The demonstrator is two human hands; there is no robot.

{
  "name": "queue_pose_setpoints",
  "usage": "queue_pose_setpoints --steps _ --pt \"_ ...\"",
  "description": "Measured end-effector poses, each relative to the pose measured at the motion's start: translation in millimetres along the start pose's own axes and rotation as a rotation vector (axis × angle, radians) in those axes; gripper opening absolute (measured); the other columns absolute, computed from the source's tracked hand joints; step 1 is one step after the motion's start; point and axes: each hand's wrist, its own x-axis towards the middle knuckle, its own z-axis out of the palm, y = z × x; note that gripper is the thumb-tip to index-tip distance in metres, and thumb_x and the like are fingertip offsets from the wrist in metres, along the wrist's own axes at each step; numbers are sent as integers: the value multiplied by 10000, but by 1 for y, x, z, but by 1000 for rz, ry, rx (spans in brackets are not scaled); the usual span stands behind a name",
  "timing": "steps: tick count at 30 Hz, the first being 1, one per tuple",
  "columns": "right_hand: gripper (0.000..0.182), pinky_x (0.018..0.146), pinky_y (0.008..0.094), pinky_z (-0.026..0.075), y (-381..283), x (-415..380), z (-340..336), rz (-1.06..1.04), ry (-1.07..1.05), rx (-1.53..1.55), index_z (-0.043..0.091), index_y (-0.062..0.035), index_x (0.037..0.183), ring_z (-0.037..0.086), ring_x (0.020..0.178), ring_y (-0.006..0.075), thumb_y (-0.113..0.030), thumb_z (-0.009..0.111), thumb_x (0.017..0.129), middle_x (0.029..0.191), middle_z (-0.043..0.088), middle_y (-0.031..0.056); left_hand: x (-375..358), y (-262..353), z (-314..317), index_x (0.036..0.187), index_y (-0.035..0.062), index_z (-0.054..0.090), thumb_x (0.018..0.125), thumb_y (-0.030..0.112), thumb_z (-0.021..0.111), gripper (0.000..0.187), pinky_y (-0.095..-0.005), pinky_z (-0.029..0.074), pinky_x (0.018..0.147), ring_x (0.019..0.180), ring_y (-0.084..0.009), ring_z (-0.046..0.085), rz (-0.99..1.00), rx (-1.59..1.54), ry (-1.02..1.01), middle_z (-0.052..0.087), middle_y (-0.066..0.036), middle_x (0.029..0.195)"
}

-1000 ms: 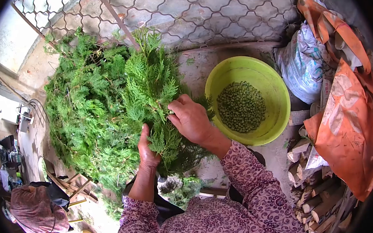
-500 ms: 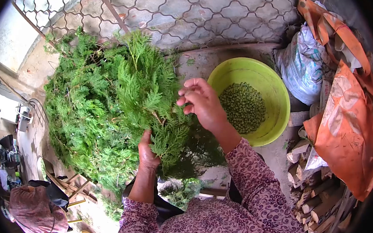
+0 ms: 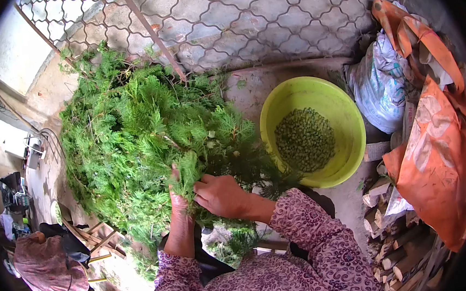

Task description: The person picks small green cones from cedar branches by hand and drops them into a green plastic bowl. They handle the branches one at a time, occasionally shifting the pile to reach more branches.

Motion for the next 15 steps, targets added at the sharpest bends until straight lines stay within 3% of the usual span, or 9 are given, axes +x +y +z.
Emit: queue_pose_setpoints --steps 1,2,3,4,5,8,11,12,15 --pt "174 558 387 457 1 -1 3 -1 -34 -16 585 -69 829 567 634 303 -174 645 703 716 564 130 1 -2 -4 1160 12 486 866 362 499 457 -330 468 799 900 -223 567 -2 2 0 581 -135 1039" --pt "164 530 347 449 -1 4 -11 -12 -34 29 581 -59 821 567 591 243 -169 644 717 699 560 112 -1 0 -1 1135 10 506 862 332 516 423 -330 470 792 877 -226 573 -49 55 1 592 -127 1015" --pt "164 530 347 449 -2 8 -25 -12 -38 31 581 -59 821 567 591 243 -169 644 717 699 560 112 -2 1 1 1111 8 525 858 302 533 388 -330 472 785 855 -229 580 -96 105 4 603 -120 990" --pt "169 512 307 431 -3 11 -38 133 19 142 564 -39 842 539 578 178 -127 643 721 677 541 82 -2 2 -1 1016 -22 565 838 262 581 335 -300 494 696 791 -203 589 -83 61 -1 614 -102 914" --pt "179 495 267 413 -1 13 -46 280 76 252 546 -19 863 512 566 112 -86 641 726 655 523 52 -5 3 1 1016 -22 565 838 262 581 335 -300 494 696 791 -203 589 -83 57 4 614 -102 914" --pt "184 482 232 391 14 13 -52 301 273 156 544 -14 883 469 577 56 -26 632 722 670 520 21 -6 2 14 1042 -17 550 842 184 558 284 -309 509 665 760 -208 600 -69 68 151 611 -103 913" --pt "219 507 232 400 9 16 -47 248 192 182 539 1 903 476 594 66 -10 641 709 703 530 32 -5 -5 -3 1077 -16 527 821 132 556 297 -324 515 677 781 -219 604 -124 72 79 600 -114 946" --pt "242 539 230 406 10 17 -45 179 167 94 537 5 909 478 624 69 -36 667 709 735 531 42 3 -10 -15 1105 -18 507 802 105 557 331 -340 517 703 820 -231 603 -93 34 -54 587 -129 981" --pt "276 565 233 410 10 18 -40 194 187 279 537 1 921 477 647 70 -58 692 701 747 525 53 -2 -16 -20 1036 -56 533 809 167 525 319 -305 518 661 764 -215 608 -101 37 75 610 -135 917"
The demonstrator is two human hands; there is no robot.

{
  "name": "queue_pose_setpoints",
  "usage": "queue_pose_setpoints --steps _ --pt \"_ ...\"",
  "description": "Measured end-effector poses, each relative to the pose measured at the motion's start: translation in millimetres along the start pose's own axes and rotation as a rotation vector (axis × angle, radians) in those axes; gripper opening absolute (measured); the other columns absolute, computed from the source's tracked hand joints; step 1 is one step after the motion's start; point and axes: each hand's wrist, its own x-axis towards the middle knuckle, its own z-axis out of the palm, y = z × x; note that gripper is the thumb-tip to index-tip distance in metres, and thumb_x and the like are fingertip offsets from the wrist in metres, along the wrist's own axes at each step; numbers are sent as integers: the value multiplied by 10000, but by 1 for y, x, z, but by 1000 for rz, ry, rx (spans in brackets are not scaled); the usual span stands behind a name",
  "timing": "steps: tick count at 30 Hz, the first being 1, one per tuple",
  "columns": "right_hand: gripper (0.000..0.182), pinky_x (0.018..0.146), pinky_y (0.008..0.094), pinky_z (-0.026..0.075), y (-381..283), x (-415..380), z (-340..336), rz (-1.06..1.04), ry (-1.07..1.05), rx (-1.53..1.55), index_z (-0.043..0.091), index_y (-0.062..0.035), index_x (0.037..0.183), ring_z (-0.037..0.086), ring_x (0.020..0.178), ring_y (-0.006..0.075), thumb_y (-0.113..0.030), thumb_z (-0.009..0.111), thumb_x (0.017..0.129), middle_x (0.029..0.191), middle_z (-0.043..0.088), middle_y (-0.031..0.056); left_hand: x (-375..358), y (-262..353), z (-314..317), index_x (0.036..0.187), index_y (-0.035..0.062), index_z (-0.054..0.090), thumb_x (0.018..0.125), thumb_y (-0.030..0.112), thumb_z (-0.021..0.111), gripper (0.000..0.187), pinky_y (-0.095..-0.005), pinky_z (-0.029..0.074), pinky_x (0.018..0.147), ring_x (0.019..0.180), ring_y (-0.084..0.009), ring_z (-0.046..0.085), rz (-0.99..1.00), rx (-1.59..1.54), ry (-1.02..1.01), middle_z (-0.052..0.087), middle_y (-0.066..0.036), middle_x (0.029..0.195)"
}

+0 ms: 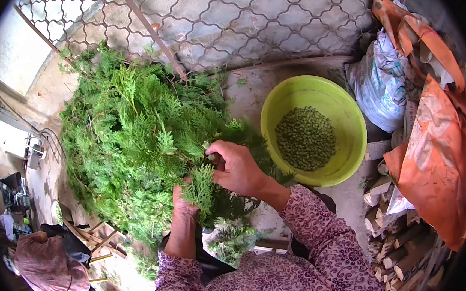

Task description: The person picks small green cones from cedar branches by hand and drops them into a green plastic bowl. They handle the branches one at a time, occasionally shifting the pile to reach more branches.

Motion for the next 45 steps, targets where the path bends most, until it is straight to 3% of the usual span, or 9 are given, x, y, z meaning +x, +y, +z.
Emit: queue_pose_setpoints --steps 8,10,14,17,22,27,32,35,45 --pt "101 515 217 400 12 1 -1 -27 43 -10 522 0 833 475 591 73 -46 601 792 706 521 18 13 -3 -9 1064 60 498 778 17 595 306 -337 522 652 804 -202 589 -24 -94 -75 569 -74 950" --pt "52 421 197 354 -10 5 -12 453 -53 354 536 -27 817 438 499 54 -74 558 822 649 493 0 8 -3 2 1054 67 503 739 -12 632 350 -329 512 647 776 -196 574 -29 -94 -19 566 -55 930" --pt "70 370 186 294 -31 10 -49 401 26 624 542 -47 799 356 426 32 -84 499 840 582 445 -25 5 7 17 1050 74 512 688 -62 656 413 -328 495 665 778 -201 564 104 121 59 567 -41 933" --pt "88 425 192 359 -5 5 -80 283 225 309 568 -28 872 423 483 54 -71 505 829 653 494 0 2 13 -1 1034 70 534 767 49 607 278 -347 497 634 731 -230 584 -8 94 150 593 -71 898" --pt "212 597 298 456 25 1 -121 -254 541 -1310 593 -14 947 559 630 195 -33 563 737 717 566 116 15 18 -38 1081 34 532 869 231 454 299 -359 510 593 728 -221 605 87 -29 165 610 -93 907" --pt "210 579 346 452 -2 -7 -66 36 95 -322 573 -28 910 570 633 259 -107 618 720 801 579 132 32 18 -60 1132 33 506 878 230 435 330 -315 512 528 728 -205 608 7 -113 5 611 -108 948" --pt "258 559 321 442 6 -6 -30 -38 11 -514 563 -22 883 555 604 229 -133 691 688 721 544 110 32 15 -62 1116 24 501 873 291 432 368 -361 529 623 837 -313 591 -29 -258 -360 576 -176 1013" --pt "309 570 370 431 11 -3 -26 -22 -55 -607 533 -35 903 547 640 276 -170 699 681 738 530 117 30 11 -45 1114 23 502 871 310 439 381 -395 520 679 854 -315 585 35 -185 136 577 -171 1014" --pt "383 588 384 438 25 1 2 -92 45 -687 496 -37 960 564 698 311 -140 703 655 793 557 130 19 20 -48 1130 30 502 874 289 433 371 -338 524 543 774 -280 610 -216 -394 -135 597 -157 985"
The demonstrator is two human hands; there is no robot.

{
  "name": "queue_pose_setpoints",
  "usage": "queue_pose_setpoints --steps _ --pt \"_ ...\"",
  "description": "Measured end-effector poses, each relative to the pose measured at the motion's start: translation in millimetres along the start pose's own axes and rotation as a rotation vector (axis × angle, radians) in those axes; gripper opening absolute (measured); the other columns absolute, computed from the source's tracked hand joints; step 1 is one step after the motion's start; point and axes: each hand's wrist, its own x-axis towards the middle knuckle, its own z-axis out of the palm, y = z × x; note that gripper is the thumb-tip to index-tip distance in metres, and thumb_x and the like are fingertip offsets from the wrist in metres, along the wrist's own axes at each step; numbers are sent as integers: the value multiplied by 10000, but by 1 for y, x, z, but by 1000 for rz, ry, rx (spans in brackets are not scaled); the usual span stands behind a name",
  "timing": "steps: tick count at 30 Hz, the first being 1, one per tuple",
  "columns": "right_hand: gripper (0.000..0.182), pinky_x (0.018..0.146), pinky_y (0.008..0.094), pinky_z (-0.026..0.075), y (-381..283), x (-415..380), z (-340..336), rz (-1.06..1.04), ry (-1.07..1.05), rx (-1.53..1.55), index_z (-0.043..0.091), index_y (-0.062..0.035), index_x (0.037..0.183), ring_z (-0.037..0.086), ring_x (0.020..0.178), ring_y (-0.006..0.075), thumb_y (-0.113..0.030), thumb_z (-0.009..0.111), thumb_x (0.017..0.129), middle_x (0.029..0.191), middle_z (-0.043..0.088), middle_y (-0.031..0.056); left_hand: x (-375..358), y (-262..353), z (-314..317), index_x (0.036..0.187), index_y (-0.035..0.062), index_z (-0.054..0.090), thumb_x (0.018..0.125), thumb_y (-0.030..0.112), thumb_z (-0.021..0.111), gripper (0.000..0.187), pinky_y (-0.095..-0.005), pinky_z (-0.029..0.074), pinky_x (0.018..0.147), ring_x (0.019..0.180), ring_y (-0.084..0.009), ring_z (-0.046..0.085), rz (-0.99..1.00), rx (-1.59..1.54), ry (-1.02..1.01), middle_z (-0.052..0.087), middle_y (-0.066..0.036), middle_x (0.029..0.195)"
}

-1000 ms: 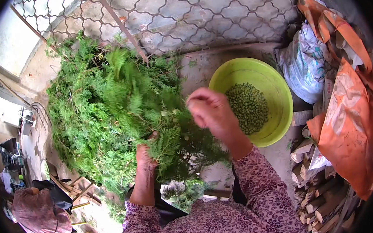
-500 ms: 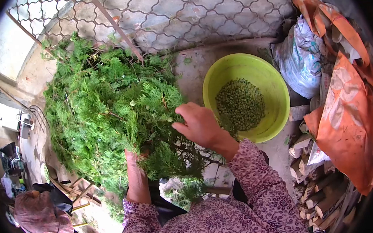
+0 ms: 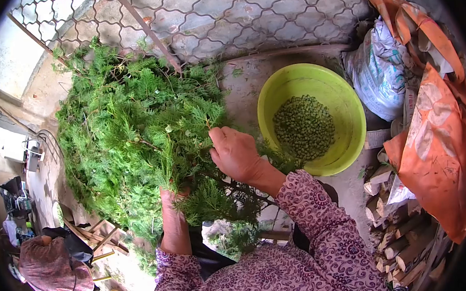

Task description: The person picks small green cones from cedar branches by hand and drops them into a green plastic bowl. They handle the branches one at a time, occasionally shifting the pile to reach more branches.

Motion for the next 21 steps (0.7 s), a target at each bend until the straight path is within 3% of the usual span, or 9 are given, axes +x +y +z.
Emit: queue_pose_setpoints --steps 4,6,11,13,14,15,18,19,21 --pt "387 589 389 435 -2 2 3 -23 66 49 489 -35 956 562 699 314 -120 702 644 787 555 130 1 0 -6 1125 29 505 874 307 432 382 -345 519 531 773 -293 608 37 30 -33 597 -165 982" --pt "362 590 392 435 -7 4 -6 13 -24 85 488 -31 952 560 688 307 -90 684 653 778 553 129 -3 -10 20 1133 26 501 873 302 438 384 -359 525 566 785 -296 607 233 189 227 593 -165 995" --pt "266 561 331 442 2 5 -4 -36 6 145 528 -13 910 567 638 257 -61 667 689 734 552 127 6 1 -12 1145 18 490 871 271 447 375 -400 527 663 830 -303 605 162 227 133 579 -166 1041" --pt "226 551 299 443 4 5 -8 -12 -6 227 549 -4 893 574 619 215 -56 664 705 716 557 115 6 6 -21 1141 15 490 868 263 451 371 -391 532 631 805 -304 611 90 210 1 588 -168 1018" --pt "200 537 307 437 5 4 -9 50 -50 412 562 -18 872 571 597 209 -80 659 707 691 561 117 2 6 -13 1110 23 504 861 259 458 346 -363 518 474 712 -296 620 69 216 27 604 -170 943" --pt "176 523 316 431 6 4 -11 112 -93 596 576 -32 850 568 576 204 -104 654 709 666 565 119 -1 6 -6 1110 23 504 861 259 458 346 -363 518 474 712 -296 620 66 217 28 604 -170 943" --pt "166 518 265 429 6 7 -16 113 -87 594 606 3 880 552 552 138 -85 615 739 645 582 90 -5 0 15 1040 42 523 859 272 434 306 -307 380 256 512 -275 583 158 255 305 605 -178 815" --pt "166 518 265 429 3 8 -20 115 -86 594 606 3 880 552 552 138 -85 615 739 645 582 90 -7 0 19 1040 42 523 859 272 434 306 -307 380 256 512 -275 583 157 255 305 605 -178 815" --pt "141 512 227 402 -2 10 -28 440 -308 920 577 50 872 486 566 70 -49 588 772 656 544 20 -8 1 23 1041 40 520 867 286 417 318 -308 383 262 473 -274 563 163 264 384 602 -183 807"
